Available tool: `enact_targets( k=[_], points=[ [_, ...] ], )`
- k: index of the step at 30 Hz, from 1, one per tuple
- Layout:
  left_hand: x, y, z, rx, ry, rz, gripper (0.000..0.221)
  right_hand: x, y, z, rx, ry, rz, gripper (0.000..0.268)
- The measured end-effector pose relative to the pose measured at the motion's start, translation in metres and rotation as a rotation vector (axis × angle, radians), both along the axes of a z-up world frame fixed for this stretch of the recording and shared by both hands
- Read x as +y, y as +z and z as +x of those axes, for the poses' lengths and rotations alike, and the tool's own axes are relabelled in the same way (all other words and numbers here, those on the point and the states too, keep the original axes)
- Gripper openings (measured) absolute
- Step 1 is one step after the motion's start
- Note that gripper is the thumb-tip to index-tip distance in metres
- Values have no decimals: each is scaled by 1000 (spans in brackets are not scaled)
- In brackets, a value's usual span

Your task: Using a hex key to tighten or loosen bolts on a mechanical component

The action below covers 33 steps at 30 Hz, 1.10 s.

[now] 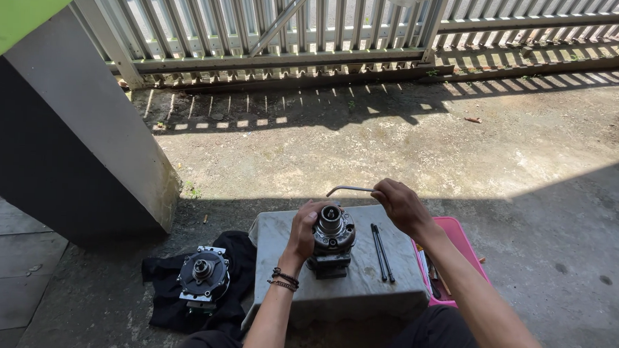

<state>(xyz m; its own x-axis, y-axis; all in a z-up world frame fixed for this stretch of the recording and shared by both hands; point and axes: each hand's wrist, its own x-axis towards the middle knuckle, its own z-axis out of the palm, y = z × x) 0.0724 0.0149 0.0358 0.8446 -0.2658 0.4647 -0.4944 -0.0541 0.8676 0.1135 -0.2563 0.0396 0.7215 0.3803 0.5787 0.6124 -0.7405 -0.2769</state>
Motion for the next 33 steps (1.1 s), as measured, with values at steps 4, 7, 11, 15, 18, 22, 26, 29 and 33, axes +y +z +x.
enact_targets(
  k=[4, 7, 11, 15, 18, 22, 26, 29, 33],
  points=[
    [2, -1, 0, 1, -4, -17, 68, 12, 29, -53, 93, -31, 75, 24],
    [4, 1, -1, -17, 17, -27, 65, 28, 68, -104, 217, -65, 145, 15],
    [2, -8, 1, -46, 47, -20, 57, 37, 85, -150, 484, -229, 52, 23],
    [0, -3, -2, -100, 80, -36, 55, 61, 95, -183, 572, -391, -3, 30],
    [0, -3, -2, -113, 103, 70, 94, 71, 84, -187, 505, -371, 25, 28],
    [0, -2, -2, -133, 111, 102, 93, 83, 74, -195, 493, -465, -25, 33],
    [0, -5, -1, -143, 138, 142, 86, 90, 59, -197, 432, -484, -77, 32],
    [-1, -7, 1, -160, 145, 141, 80, 94, 57, -201, 430, -523, -91, 34],
    [0, -10, 2, -141, 167, 160, 77, 94, 49, -202, 418, -545, -102, 35]
  ],
)
